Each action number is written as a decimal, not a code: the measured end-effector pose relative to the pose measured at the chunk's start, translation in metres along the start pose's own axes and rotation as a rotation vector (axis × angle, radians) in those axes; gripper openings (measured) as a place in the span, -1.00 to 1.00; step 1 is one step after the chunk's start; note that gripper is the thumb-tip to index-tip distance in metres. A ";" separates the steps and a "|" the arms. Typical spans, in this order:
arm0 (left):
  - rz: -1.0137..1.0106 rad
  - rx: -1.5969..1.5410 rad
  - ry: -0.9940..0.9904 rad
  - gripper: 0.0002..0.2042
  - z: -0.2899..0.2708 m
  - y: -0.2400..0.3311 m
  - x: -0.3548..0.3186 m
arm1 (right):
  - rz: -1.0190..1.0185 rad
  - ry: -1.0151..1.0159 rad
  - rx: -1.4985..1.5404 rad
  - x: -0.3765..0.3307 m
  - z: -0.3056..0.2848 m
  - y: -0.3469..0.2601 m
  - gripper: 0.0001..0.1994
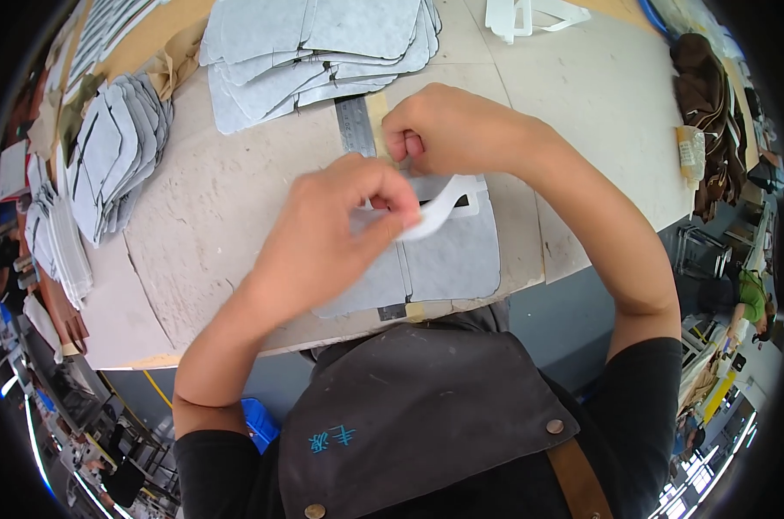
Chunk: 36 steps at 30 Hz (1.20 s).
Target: The recorder is assembling leather pouch components by applying adhesive and aligning parts on a workbench.
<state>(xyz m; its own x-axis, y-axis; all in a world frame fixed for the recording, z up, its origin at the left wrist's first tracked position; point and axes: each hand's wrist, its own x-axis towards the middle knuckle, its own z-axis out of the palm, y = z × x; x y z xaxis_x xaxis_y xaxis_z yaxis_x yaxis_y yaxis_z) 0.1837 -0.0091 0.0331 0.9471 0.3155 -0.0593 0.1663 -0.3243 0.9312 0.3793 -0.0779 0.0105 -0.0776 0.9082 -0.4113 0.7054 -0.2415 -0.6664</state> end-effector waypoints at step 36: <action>0.102 0.450 0.204 -0.80 0.037 -0.046 0.039 | -0.318 0.903 -0.394 -0.086 0.109 0.020 -0.66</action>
<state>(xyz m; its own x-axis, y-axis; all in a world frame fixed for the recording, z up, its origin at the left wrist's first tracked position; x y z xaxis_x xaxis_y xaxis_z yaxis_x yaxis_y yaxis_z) 0.2236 -0.0147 -0.0256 0.8991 0.4155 0.1376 0.2201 -0.7011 0.6783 0.3230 -0.1979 -0.0349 0.1417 0.8680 0.4760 0.9378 0.0362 -0.3452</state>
